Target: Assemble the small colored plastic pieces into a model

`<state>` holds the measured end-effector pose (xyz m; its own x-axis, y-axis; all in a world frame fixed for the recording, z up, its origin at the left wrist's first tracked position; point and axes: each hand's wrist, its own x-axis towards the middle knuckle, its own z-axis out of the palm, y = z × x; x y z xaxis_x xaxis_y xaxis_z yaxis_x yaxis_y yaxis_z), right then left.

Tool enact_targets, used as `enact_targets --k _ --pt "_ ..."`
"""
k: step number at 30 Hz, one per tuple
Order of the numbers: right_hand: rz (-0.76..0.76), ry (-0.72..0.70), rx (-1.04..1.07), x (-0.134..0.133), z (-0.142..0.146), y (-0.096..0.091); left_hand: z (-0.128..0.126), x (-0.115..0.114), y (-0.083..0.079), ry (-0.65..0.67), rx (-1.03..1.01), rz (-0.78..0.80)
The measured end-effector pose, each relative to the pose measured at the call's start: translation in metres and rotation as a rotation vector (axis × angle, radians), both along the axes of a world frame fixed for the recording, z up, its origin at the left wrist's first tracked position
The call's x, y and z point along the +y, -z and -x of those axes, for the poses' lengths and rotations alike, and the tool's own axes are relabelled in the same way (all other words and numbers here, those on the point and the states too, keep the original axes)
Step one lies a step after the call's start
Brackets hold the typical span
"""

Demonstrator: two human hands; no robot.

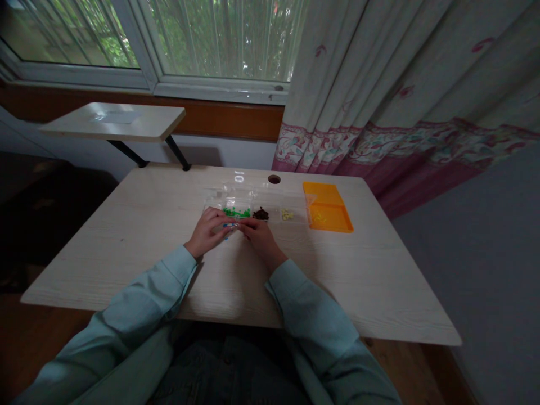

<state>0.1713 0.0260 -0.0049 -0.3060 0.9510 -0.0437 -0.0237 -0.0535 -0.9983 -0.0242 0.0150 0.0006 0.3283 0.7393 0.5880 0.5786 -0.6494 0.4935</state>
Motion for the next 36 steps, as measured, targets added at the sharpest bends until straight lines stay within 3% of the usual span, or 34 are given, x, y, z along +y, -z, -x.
enact_targets --k 18,26,28,33,36 --pt "-0.049 -0.064 -0.040 0.001 -0.001 0.003 0.002 0.002 -0.001 -0.048 -0.060 -0.045" --pt "-0.112 0.089 -0.152 0.001 0.002 0.007 0.021 0.008 -0.004 -0.270 -0.141 -0.023" --pt "-0.170 0.117 -0.219 0.001 0.003 0.009 0.029 0.012 -0.004 -0.326 -0.153 -0.043" --pt "-0.480 0.125 -0.476 -0.002 0.007 0.012 0.043 0.019 -0.003 -0.420 -0.152 -0.060" --pt "-0.546 0.130 -0.580 -0.003 0.009 0.013 0.047 0.022 0.000 -0.440 -0.135 -0.066"
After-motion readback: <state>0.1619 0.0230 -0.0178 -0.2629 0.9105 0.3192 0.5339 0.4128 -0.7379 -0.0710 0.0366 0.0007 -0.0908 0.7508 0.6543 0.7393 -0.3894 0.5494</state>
